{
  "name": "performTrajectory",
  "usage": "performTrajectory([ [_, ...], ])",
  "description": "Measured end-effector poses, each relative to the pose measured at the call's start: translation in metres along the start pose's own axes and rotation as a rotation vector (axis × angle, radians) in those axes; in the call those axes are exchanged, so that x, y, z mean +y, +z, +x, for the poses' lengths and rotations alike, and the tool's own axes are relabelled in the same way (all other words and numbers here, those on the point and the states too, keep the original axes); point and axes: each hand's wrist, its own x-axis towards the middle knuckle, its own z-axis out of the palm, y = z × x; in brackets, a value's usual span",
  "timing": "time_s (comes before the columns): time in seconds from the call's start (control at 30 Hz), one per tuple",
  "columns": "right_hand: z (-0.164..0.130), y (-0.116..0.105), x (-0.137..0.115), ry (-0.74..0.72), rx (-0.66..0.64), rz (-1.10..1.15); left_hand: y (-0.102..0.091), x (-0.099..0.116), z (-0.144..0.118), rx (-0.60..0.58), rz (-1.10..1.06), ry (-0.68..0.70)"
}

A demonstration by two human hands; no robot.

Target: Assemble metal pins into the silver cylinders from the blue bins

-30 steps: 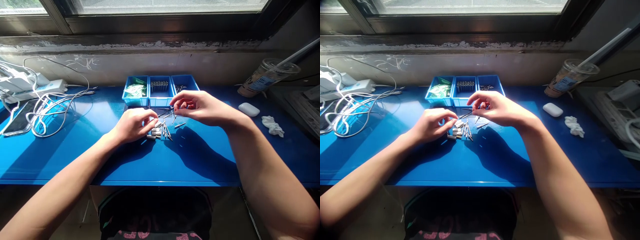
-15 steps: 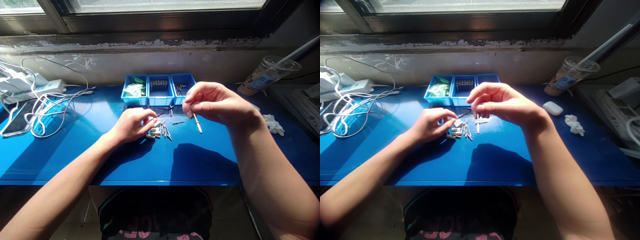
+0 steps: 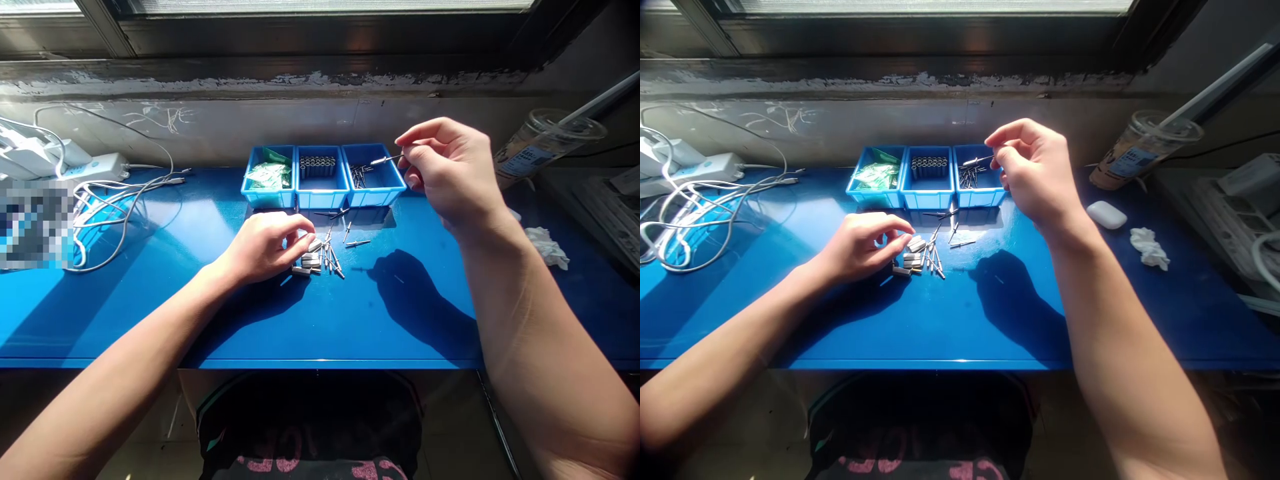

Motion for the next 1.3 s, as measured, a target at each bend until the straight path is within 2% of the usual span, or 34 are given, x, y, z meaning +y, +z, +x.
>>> performTrajectory([
  [0.03, 0.000, 0.002, 0.003, -0.051, 0.082, -0.100, 0.000, 0.000, 0.000, -0.001, -0.004, 0.000],
  [0.1, 0.000, 0.005, 0.009, -0.125, 0.142, -0.310, 0.000, 0.000, 0.000, -0.006, -0.008, -0.002],
  [0.23, -0.003, 0.008, 0.017, -0.110, 0.034, -0.523, 0.000, 0.001, 0.000, -0.008, -0.006, -0.005],
  [0.63, -0.007, 0.016, 0.027, -0.065, -0.105, -0.541, -0.001, 0.000, 0.000, -0.002, 0.001, 0.000],
  [0.73, -0.007, 0.017, 0.027, -0.049, -0.104, -0.538, 0.000, 0.000, 0.000, -0.001, 0.001, 0.000],
  [0.87, -0.008, 0.016, 0.014, -0.139, -0.119, -0.540, 0.000, 0.000, 0.000, -0.006, -0.005, 0.000],
  [0.93, -0.010, 0.014, 0.001, -0.180, -0.228, -0.519, 0.000, 0.000, 0.000, -0.009, -0.004, -0.009],
  [1.07, -0.020, 0.011, -0.021, -0.074, -0.681, -0.616, 0.000, 0.000, -0.001, -0.017, -0.004, -0.029],
  [1.13, -0.024, 0.012, -0.025, -0.040, -0.845, -0.697, 0.000, 0.001, -0.001, -0.025, -0.006, -0.034],
  [1.2, -0.027, 0.015, -0.024, -0.016, -0.917, -0.735, 0.000, 0.001, -0.001, -0.034, -0.008, -0.041],
  [1.3, -0.028, 0.020, -0.018, 0.014, -0.950, -0.770, -0.001, 0.001, 0.000, -0.043, -0.005, -0.046],
])
